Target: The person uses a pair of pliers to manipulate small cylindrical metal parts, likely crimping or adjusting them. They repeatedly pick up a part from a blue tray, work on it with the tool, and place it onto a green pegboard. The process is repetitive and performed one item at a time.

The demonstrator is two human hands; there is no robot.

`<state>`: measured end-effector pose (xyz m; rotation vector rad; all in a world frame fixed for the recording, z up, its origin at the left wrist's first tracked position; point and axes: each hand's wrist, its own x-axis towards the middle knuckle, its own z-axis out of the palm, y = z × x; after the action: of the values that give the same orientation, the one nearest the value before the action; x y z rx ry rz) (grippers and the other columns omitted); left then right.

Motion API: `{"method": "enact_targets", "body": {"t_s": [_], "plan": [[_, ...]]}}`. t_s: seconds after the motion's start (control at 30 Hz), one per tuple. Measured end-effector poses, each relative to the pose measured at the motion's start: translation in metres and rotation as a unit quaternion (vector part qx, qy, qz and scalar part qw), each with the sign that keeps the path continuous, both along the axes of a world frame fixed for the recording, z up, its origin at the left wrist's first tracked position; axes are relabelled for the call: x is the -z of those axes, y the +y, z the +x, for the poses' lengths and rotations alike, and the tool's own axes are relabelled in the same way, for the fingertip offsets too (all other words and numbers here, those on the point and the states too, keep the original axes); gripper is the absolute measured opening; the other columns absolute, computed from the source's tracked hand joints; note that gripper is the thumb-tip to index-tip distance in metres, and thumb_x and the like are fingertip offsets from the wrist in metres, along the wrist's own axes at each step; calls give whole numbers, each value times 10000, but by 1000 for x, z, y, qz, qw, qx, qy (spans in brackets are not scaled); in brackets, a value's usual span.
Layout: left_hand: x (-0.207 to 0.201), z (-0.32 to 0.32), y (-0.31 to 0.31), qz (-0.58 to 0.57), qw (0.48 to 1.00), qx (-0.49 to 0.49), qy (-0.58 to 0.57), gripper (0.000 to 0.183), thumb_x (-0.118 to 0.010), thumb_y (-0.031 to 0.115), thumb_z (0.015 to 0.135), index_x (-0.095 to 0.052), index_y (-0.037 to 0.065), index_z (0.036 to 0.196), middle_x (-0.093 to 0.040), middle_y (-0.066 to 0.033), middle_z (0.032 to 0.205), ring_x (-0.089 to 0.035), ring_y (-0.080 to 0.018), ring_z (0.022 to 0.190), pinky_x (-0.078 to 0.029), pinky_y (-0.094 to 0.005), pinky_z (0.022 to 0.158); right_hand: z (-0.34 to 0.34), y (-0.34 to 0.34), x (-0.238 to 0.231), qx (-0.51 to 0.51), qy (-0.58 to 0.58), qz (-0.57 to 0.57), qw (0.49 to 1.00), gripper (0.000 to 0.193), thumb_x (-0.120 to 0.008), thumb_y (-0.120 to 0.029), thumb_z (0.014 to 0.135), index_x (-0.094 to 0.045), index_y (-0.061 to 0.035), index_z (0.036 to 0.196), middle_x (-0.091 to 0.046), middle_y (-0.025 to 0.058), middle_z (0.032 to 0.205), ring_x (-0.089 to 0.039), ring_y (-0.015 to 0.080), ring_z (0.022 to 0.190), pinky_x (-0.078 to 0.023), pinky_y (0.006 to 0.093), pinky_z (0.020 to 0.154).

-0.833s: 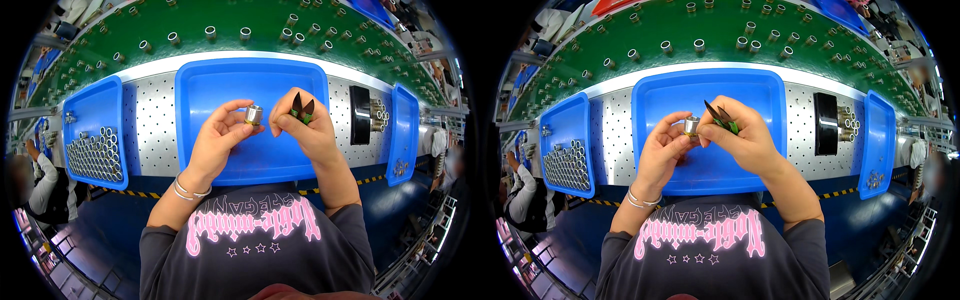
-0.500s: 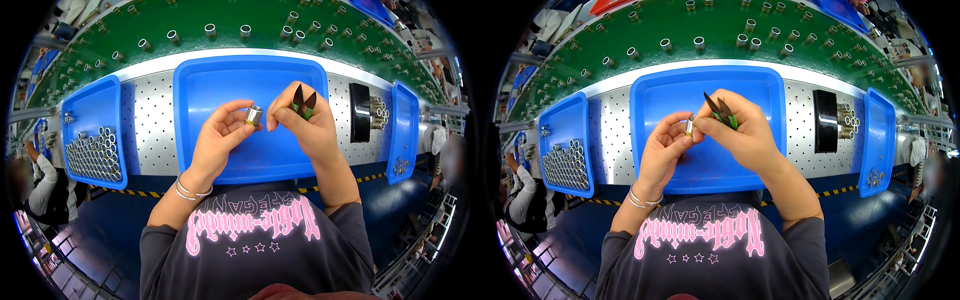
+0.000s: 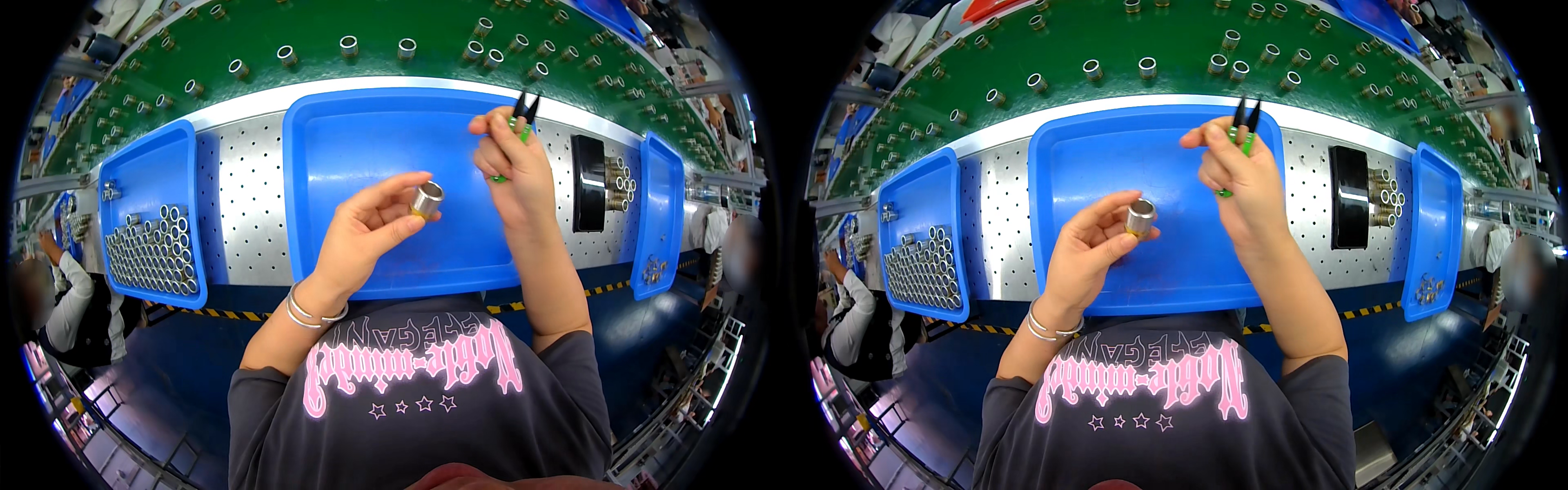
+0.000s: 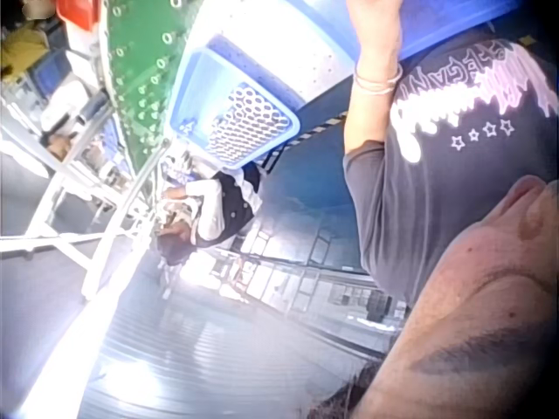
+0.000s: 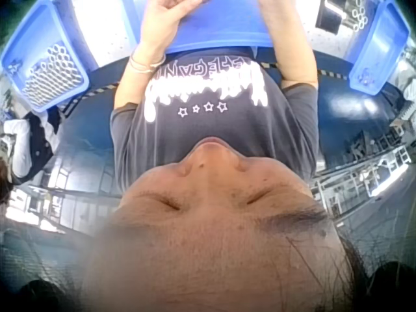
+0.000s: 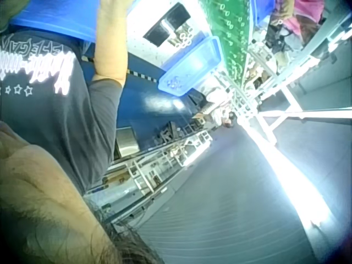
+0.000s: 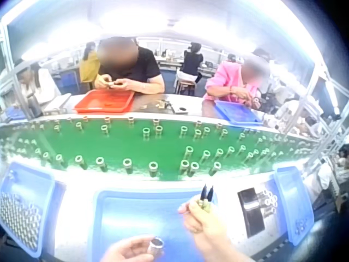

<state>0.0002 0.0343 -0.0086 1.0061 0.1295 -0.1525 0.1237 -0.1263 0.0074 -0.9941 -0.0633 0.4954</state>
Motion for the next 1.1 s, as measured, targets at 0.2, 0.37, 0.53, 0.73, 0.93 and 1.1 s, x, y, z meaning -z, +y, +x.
{"method": "enact_targets", "body": {"t_s": [0.2, 0.37, 0.53, 0.73, 0.93, 1.1], "plan": [[-1, 6, 4, -85, 992, -62, 72, 473, -579, 45, 848, -415, 29, 1292, -567, -142, 1105, -585, -232, 1006, -479, -337, 897, -13, -13, -18, -19, -153, 91, 984, 88, -480, -124, 927, -509, -48, 895, -601, 133, 809, -273, 21, 441, -258, 195, 456], [3, 5, 3, -91, 991, -75, 69, 446, -558, 52, 864, -417, 26, 1286, -565, -145, 1113, -583, -231, 1010, -470, -333, 910, -18, -13, -35, -63, -231, 79, 968, 112, -543, -143, 899, -507, -39, 915, -608, 157, 794, -301, 29, 471, -281, 183, 469], [1, 4, 2, -88, 991, -78, 59, 435, -560, 53, 862, -428, 24, 1275, -566, -136, 1113, -575, -225, 1022, -453, -329, 925, -22, -3, -43, -80, -263, 49, 960, 126, -555, -131, 890, -506, -15, 895, -613, 162, 788, -530, 129, 617, -433, 235, 591], [4, 4, 0, -28, 996, -84, 28, 404, -559, -6, 833, -478, 11, 1228, -582, -105, 1088, -573, -193, 1019, -430, -305, 926, -27, 5, -56, -124, -261, 53, 956, 106, -564, -94, 878, -508, -3, 877, -619, 153, 777, -615, 201, 751, -492, 292, 685], [6, 3, -1, 39, 998, -52, 11, 386, -505, -26, 837, -489, 5, 1222, -586, -87, 1078, -575, -175, 1004, -426, -278, 911, -23, 10, -61, -92, -296, 16, 951, 111, -556, -74, 877, -519, 10, 940, -620, 141, 826, -602, 164, 763, -478, 266, 676], [3, 5, 0, -17, 995, -91, 39, 387, -516, 40, 884, -453, 11, 1265, -574, -86, 1079, -570, -182, 998, -433, -287, 904, -20, 2, -45, -94, -300, -111, 943, 221, -574, -104, 867, -546, 10, 1055, -619, 115, 887, -579, 130, 762, -446, 226, 652]]}}
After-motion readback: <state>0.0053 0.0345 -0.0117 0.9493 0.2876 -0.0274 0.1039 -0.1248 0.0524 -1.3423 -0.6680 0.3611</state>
